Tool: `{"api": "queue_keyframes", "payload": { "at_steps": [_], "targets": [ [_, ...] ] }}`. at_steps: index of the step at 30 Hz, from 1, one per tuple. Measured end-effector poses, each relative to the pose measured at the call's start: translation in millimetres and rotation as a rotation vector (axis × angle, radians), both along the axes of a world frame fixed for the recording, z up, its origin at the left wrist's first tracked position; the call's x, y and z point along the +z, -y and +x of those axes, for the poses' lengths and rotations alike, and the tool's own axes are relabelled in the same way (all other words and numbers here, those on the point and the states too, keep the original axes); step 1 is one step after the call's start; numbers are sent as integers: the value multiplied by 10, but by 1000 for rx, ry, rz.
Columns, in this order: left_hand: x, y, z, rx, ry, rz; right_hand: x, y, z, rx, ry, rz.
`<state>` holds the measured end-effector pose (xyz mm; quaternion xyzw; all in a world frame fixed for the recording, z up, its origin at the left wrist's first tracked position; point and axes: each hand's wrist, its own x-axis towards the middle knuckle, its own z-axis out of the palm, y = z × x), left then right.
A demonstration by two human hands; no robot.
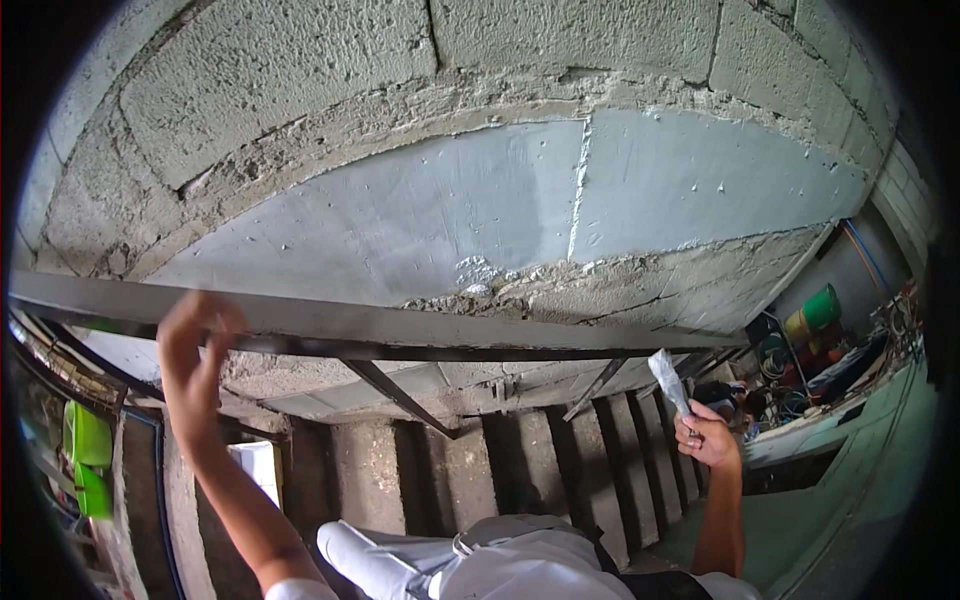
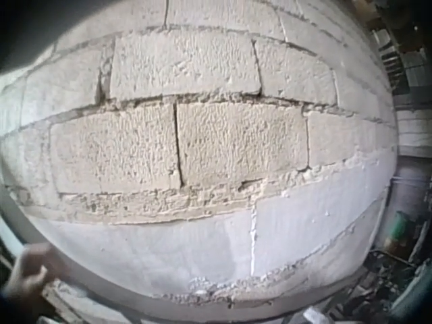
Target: Apply white paint to the underside of a concrete ceiling using a paintbrush while standing on a staircase.
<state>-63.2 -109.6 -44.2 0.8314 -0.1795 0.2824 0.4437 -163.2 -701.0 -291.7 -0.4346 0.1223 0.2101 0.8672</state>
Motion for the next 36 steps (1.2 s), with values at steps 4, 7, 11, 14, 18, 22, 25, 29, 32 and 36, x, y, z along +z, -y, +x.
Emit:
{"api": "queue_keyframes", "payload": {
  "at_steps": [4,7,11,14,18,22,25,29,32,36],
  "targets": [
    [223,-144,566,539,-164,844,364,-97,469,-10,192,1],
    [112,-47,723,634,-383,1187,714,-269,977,4,290,-43],
    [165,-18,806,607,-456,1177,1174,-816,1584,-66,455,-137],
    [124,-4,856,597,-502,1217,1384,-1355,1883,-194,560,-306],
    [134,91,840,604,-457,1215,1318,-1803,2163,-528,897,-1036],
    [54,2,759,609,-269,1188,1353,-2134,2359,-781,1191,-1327],
    [58,12,748,616,-304,1187,1435,-2218,2403,-834,1203,-1348],
    [4,-33,737,571,-185,1173,1350,-2110,2414,-840,1158,-1440],
    [-2,-49,743,589,-157,1166,1247,-2009,2256,-663,960,-1405],
    [-17,-77,730,604,-159,1169,1483,-2098,2148,-735,957,-1159]
  ]
}}
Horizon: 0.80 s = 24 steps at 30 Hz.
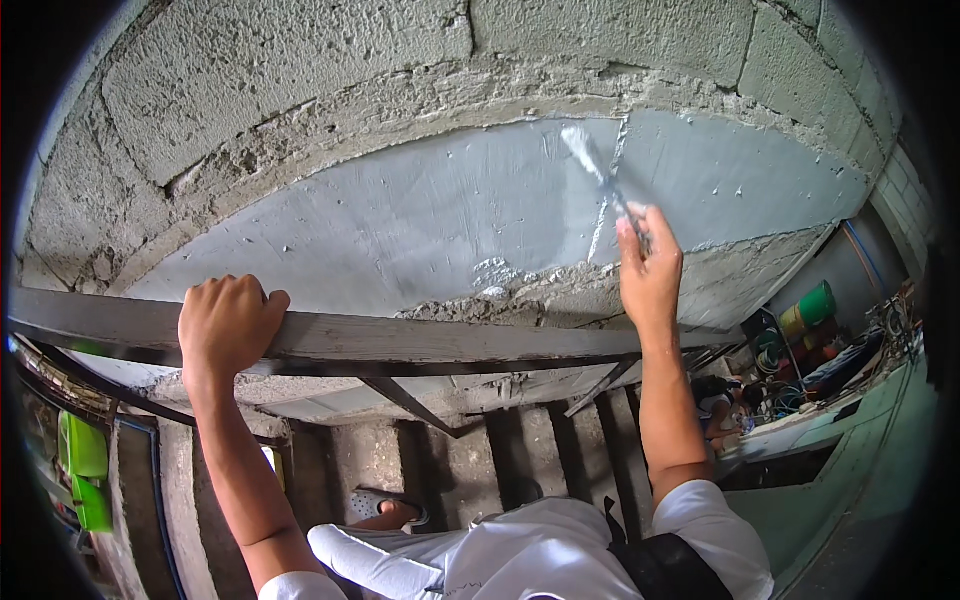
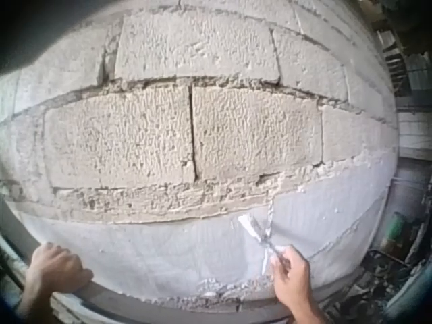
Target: Apply white paint to the underside of a concrete ceiling using a paintbrush while standing on a staircase.
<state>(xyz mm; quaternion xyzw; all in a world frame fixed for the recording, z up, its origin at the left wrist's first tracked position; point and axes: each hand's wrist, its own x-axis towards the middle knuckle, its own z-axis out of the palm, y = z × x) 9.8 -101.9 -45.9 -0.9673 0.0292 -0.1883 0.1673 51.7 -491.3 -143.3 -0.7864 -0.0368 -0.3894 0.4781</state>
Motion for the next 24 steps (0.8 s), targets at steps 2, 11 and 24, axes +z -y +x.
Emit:
{"api": "queue_keyframes", "payload": {
  "at_steps": [2,11,24],
  "targets": [
    [-3,31,25,-17,17,5,38,-9,112,-23,31,-9],
    [22,63,2,23,-14,-17,-277,61,13,2,-35,-80],
    [-20,-17,-8,-49,40,-4,-161,22,-51,-12,-46,-218]
  ]
}}
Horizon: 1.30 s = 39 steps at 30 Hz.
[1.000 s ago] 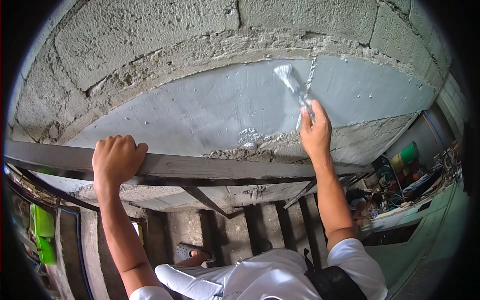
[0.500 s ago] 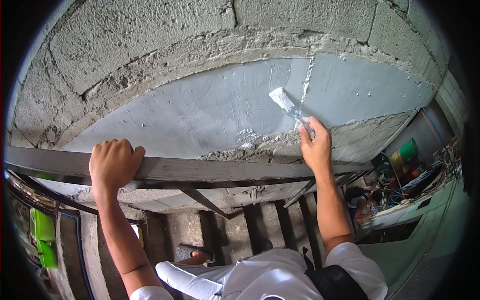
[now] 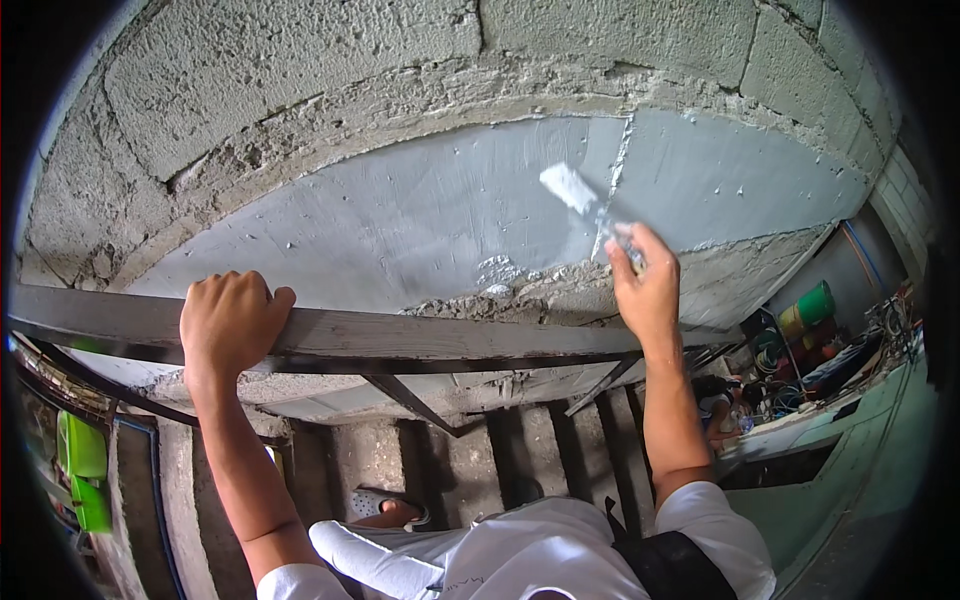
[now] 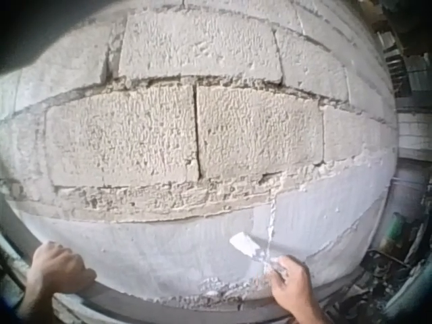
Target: Apply white paint to the underside of a concrete ceiling using a paintbrush while standing on a staircase.
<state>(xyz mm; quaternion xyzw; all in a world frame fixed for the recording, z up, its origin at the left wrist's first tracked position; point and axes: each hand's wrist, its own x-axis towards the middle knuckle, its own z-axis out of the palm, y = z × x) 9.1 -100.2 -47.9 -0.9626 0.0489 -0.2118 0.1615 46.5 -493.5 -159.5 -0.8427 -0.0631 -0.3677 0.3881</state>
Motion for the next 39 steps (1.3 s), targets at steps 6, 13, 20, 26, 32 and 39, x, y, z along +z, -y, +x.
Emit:
{"api": "queue_keyframes", "payload": {
  "at_steps": [6,13,20,26,32,39],
  "targets": [
    [17,50,43,-10,-11,-14,132,-76,231,-3,137,116],
    [-7,24,8,-24,62,-9,-502,76,113,25,-39,67],
    [119,177,27,218,-189,-4,72,-196,284,92,216,137],
    [91,114,-15,162,-150,-29,-360,-164,119,118,77,62],
    [6,56,2,40,14,-16,93,-146,258,78,124,137],
    [21,60,-1,70,-44,-21,-921,-62,80,18,66,-21]
  ]
}}
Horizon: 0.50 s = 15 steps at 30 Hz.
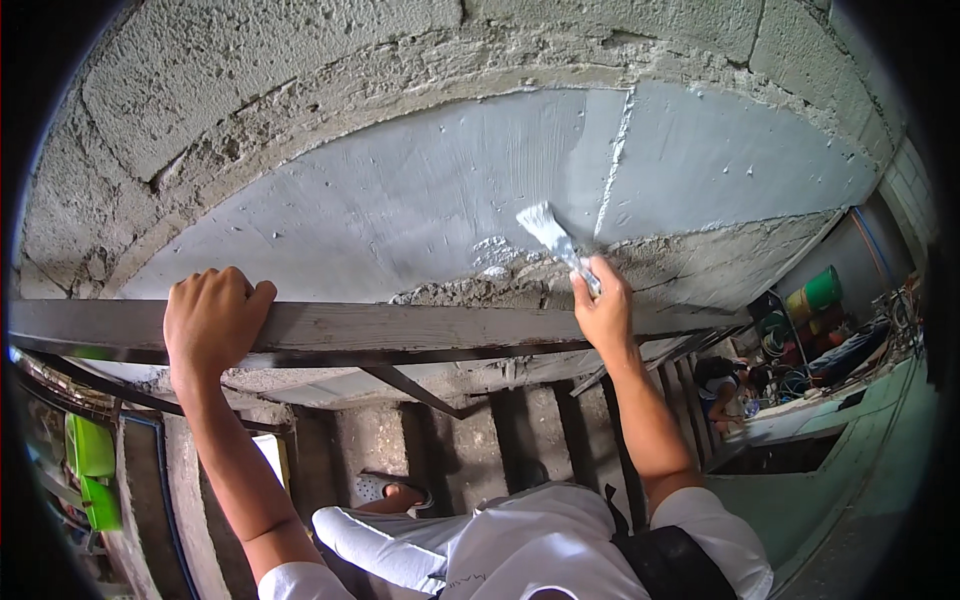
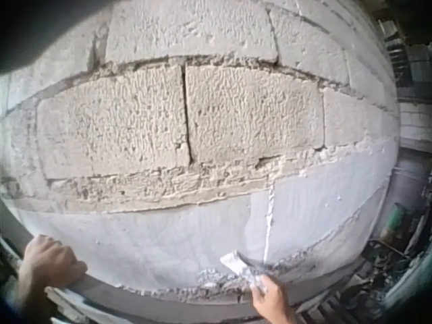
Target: Apply white paint to the underside of a concrete ceiling using a paintbrush while standing on a staircase.
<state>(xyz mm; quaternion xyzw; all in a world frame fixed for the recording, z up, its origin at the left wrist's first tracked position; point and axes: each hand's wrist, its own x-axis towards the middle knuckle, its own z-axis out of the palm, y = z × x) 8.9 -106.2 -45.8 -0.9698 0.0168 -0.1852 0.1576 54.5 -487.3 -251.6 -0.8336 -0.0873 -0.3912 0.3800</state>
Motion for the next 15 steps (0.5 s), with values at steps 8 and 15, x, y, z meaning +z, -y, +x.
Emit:
{"api": "queue_keyframes", "payload": {
  "at_steps": [8,15],
  "targets": [
    [-23,-58,24,0,-16,46,840,125,131,-37,68,144],
    [-21,2,34,24,4,29,-288,248,-53,-73,-26,48]
  ]
}}
